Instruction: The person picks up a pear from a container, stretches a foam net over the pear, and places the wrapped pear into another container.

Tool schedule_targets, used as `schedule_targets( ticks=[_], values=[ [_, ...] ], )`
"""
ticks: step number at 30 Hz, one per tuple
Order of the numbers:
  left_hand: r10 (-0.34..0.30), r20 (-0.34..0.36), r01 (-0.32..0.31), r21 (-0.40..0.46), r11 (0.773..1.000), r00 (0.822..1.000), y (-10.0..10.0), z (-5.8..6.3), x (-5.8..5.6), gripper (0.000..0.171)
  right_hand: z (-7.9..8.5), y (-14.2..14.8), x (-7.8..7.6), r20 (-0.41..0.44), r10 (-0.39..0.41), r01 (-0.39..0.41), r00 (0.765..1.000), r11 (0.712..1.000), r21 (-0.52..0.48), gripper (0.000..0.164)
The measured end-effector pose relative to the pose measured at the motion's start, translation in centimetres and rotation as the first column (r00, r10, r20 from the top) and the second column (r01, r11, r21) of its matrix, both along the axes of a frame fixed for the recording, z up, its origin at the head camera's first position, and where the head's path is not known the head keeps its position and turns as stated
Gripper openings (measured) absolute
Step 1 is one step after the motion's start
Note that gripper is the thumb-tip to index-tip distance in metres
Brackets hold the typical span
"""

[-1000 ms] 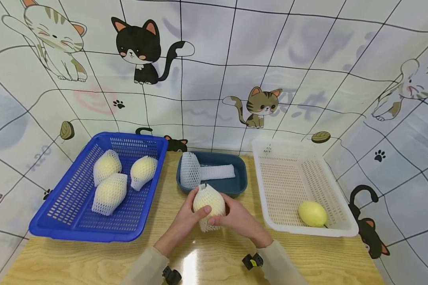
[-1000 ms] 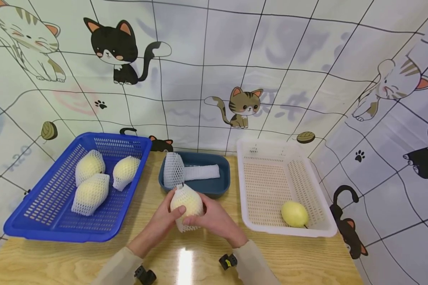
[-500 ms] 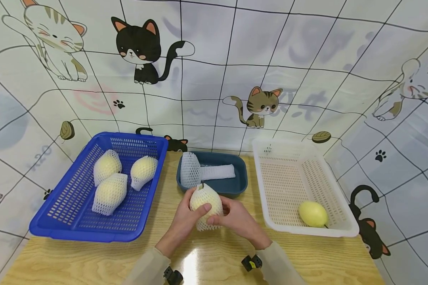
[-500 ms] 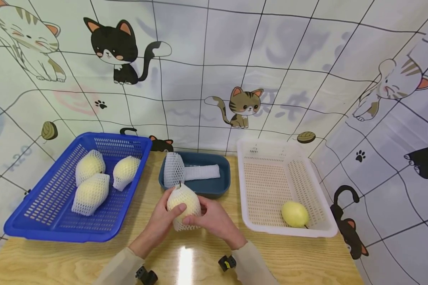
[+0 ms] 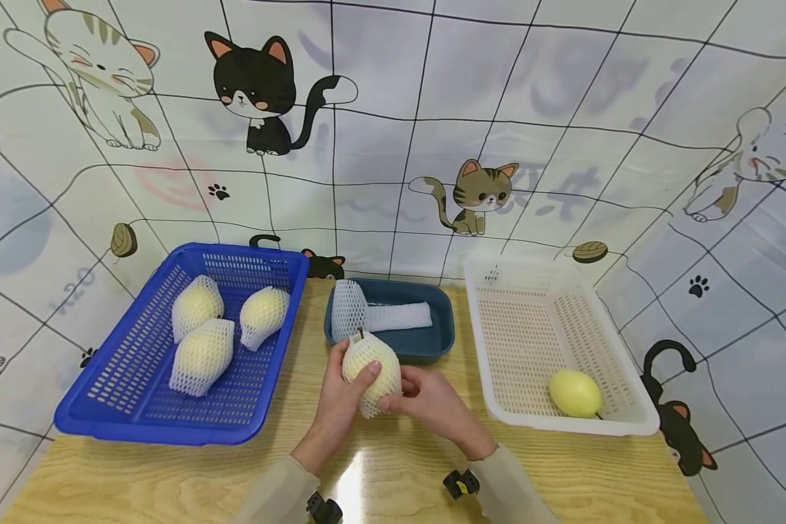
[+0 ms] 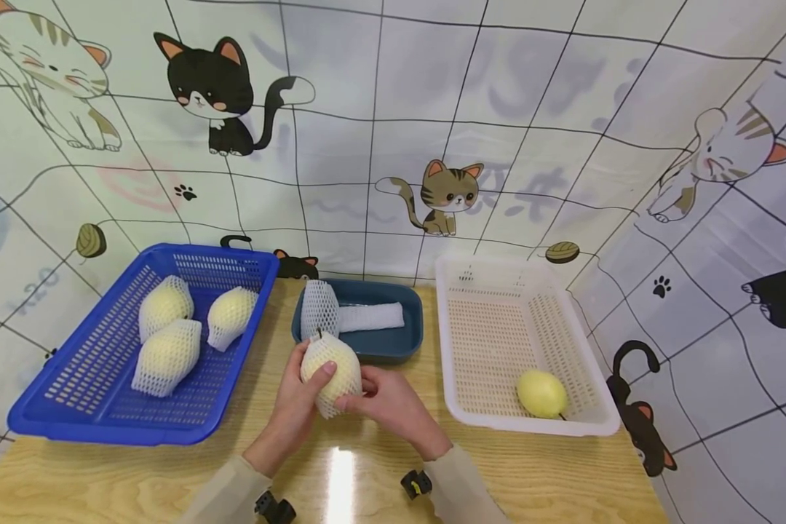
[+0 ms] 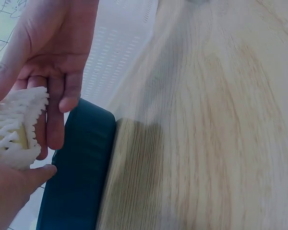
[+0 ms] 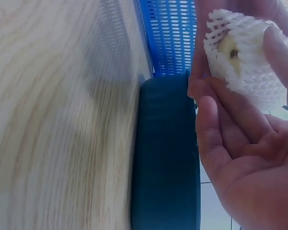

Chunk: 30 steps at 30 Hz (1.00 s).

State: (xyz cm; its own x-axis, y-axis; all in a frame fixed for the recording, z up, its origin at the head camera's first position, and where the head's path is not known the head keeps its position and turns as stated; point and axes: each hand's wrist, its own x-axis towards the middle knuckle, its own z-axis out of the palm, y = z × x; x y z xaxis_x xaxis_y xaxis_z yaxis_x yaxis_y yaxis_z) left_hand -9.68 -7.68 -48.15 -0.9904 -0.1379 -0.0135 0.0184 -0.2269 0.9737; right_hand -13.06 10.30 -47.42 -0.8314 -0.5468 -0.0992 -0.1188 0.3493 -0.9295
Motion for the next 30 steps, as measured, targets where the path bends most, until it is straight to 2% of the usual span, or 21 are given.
schedule_targets(
  ticks=[6,11,20,24,30],
  values=[
    [-0.005,-0.009,0.005,0.02,1.0,1.0,0.0,-0.2,0.0,0.066,0.0,-0.2,0.2,-0.016,-0.051,0.051,0.999,0.999,0.013,0.056],
    [0.025,-0.038,-0.023,0.039,0.999,0.999,0.4,-0.4,0.0,0.068,-0.1,-0.5,0.3,-0.048,-0.072,0.073,0.996,0.997,0.009,0.052],
    [0.056,-0.026,-0.054,0.059,0.997,0.998,1.1,-0.4,0.0,0.076,-0.1,-0.8,0.4,-0.127,-0.113,0.118,0.986,0.993,0.032,0.046],
    [0.048,-0.032,-0.046,0.044,0.998,0.998,1.1,-0.3,0.0,0.073,-0.1,-0.7,0.5,-0.147,-0.114,0.122,0.983,0.992,0.044,0.043],
    [0.02,-0.082,-0.02,-0.003,1.0,0.996,0.9,-0.1,0.2,0.064,-0.2,-0.3,0.5,-0.123,-0.068,0.073,0.99,0.997,0.036,0.05]
  ],
)
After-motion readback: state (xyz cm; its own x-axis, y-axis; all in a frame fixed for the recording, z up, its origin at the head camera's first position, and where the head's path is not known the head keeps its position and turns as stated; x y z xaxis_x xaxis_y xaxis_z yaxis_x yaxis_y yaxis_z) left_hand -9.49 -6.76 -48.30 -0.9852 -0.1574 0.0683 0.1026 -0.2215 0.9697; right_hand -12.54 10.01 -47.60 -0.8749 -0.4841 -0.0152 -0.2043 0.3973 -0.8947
